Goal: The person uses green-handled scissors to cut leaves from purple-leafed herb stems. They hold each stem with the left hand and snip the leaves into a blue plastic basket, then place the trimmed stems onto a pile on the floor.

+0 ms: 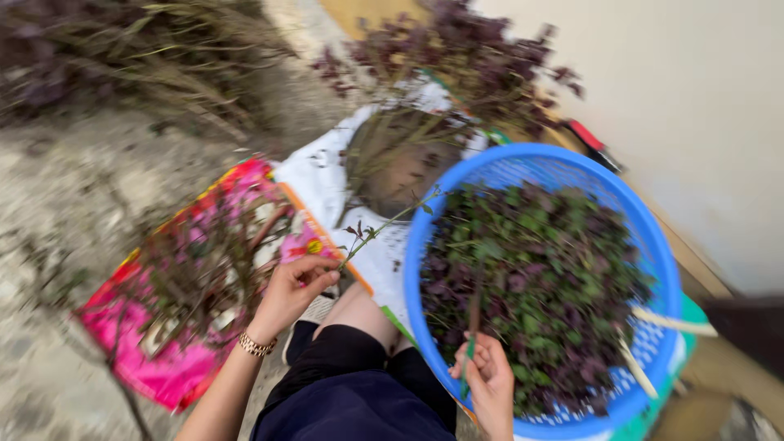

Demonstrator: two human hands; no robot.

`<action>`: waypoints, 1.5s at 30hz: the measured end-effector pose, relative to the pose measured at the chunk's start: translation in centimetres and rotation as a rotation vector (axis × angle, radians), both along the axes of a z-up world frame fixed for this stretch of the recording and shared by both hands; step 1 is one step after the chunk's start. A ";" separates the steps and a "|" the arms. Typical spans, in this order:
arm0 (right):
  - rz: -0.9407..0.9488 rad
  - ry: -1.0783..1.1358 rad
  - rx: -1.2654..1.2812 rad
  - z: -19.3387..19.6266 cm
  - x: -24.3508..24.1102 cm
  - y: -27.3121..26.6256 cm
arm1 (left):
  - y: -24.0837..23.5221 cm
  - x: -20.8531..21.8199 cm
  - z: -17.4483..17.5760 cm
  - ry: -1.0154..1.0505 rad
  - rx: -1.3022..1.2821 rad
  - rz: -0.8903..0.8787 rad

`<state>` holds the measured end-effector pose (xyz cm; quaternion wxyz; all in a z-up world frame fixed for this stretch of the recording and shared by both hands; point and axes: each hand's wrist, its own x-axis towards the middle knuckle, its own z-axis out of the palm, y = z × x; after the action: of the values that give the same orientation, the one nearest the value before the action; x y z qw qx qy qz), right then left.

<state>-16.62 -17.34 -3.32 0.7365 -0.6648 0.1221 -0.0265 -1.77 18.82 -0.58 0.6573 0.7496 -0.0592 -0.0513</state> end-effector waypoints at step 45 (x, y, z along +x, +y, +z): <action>-0.194 0.211 0.125 -10.5 -1.1 -7.7 | -11.3 28.2 0.9 -0.749 0.518 0.396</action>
<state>-17.74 -25.05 -13.78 0.7535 -0.6018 0.2637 -0.0199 26.38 7.54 0.28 0.3800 0.8522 -0.1333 0.3342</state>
